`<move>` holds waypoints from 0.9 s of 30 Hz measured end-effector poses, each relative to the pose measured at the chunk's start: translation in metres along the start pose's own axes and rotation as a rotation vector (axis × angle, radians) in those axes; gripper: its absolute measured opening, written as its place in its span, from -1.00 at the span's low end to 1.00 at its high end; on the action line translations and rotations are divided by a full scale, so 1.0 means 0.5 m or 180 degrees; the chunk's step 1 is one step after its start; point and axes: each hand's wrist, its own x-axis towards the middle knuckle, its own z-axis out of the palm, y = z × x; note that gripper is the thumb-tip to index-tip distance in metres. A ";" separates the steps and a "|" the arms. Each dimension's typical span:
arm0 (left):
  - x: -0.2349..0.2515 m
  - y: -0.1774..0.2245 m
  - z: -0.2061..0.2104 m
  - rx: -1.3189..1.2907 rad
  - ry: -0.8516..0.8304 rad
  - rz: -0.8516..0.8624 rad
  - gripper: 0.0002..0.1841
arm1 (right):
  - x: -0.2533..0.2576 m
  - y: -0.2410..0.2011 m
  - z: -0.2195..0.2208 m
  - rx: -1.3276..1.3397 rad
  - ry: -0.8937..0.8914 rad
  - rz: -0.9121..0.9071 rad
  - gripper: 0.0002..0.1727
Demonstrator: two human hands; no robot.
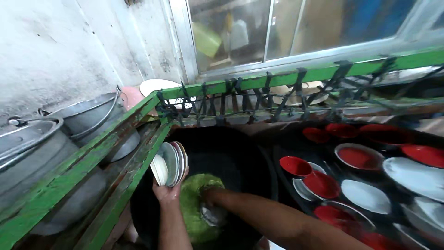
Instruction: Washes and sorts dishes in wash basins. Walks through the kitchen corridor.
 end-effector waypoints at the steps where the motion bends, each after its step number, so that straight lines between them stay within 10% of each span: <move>1: -0.001 0.000 0.002 -0.0002 -0.0002 0.0019 -0.34 | 0.004 0.001 0.003 -0.0028 0.0083 -0.0077 -0.44; 14: -0.003 -0.003 0.003 0.0074 -0.0053 0.0030 -0.31 | -0.085 0.010 -0.124 -0.0564 0.0726 -0.0292 -0.53; 19: -0.013 -0.008 0.008 0.0092 -0.0119 0.0009 -0.31 | -0.119 0.015 -0.171 -0.0100 0.1145 0.0292 0.01; 27: -0.008 -0.027 0.002 0.0258 -0.0076 0.0182 -0.39 | -0.103 -0.025 -0.217 0.1553 0.2209 0.0229 -0.49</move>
